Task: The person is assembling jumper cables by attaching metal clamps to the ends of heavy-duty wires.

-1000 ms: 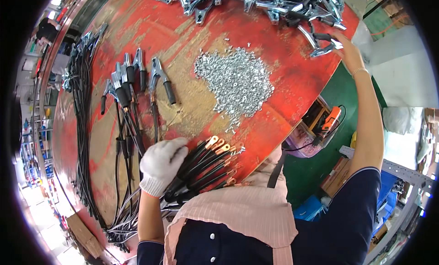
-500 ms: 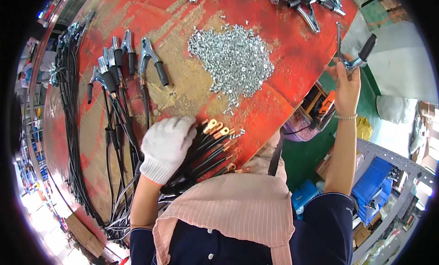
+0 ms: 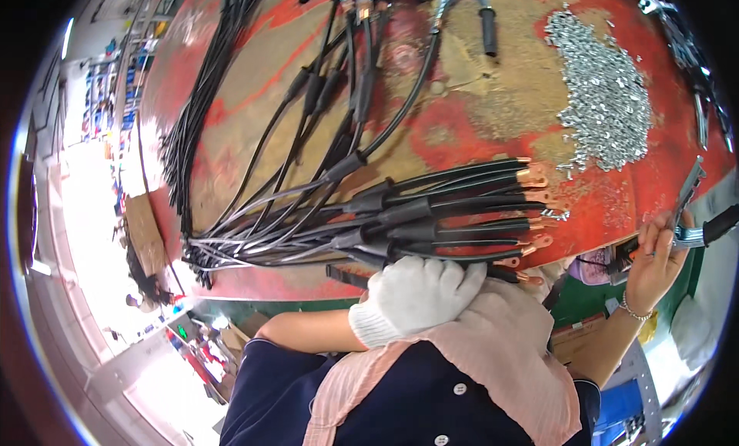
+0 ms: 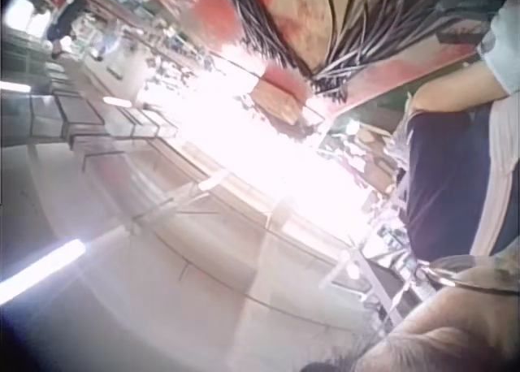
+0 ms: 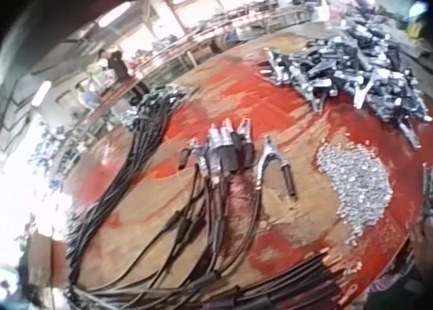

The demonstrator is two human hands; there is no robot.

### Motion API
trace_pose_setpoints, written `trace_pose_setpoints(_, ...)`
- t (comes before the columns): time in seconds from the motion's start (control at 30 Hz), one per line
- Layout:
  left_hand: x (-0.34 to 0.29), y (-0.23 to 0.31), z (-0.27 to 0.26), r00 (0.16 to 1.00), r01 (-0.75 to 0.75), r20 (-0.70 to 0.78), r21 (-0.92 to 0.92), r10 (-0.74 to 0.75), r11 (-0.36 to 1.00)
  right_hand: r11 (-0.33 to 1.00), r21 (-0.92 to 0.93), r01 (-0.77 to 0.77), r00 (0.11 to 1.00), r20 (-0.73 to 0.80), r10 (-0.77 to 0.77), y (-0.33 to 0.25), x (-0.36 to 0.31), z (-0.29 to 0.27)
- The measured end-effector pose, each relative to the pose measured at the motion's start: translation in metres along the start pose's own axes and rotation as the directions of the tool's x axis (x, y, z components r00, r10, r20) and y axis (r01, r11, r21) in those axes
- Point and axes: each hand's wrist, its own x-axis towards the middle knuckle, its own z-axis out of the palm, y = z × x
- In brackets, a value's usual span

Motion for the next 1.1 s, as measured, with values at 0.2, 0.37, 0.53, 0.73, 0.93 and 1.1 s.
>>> trace_pose_setpoints(0.2, -0.001, 0.017, -0.006, 0.982, 0.182, 0.046, 0.001, -0.182, 0.983, 0.999, 0.05, -0.006, 0.992, 0.129, -0.001, 0.009, 0.012, 0.014)
trace_pose_setpoints(0.37, -0.005, -0.014, -0.028, 0.978, 0.176, -0.103, -0.048, -0.18, 0.983, 1.0, 0.026, -0.015, 0.992, 0.122, 0.012, 0.009, 0.004, 0.027)
trace_pose_setpoints(0.53, 0.005, -0.058, -0.04, 0.957, 0.246, -0.141, -0.076, -0.254, 0.966, 0.999, 0.015, -0.048, 0.995, 0.084, 0.047, 0.012, -0.001, 0.029)
trace_pose_setpoints(0.73, 0.051, -0.084, -0.032, 0.966, 0.253, 0.082, -0.112, -0.245, 0.961, 0.998, -0.014, -0.061, 0.994, 0.091, 0.062, -0.001, -0.002, 0.068)
trace_pose_setpoints(0.93, 0.094, -0.08, -0.005, 0.987, 0.09, 0.133, 0.037, -0.094, 0.995, 0.998, 0.026, -0.063, 0.993, 0.102, 0.06, -0.004, -0.002, 0.075)
trace_pose_setpoints(1.1, 0.109, -0.071, 0.0, 0.976, 0.066, 0.194, 0.176, -0.1, 0.982, 0.955, 0.248, -0.161, 0.984, 0.109, 0.137, -0.005, 0.0, 0.088)
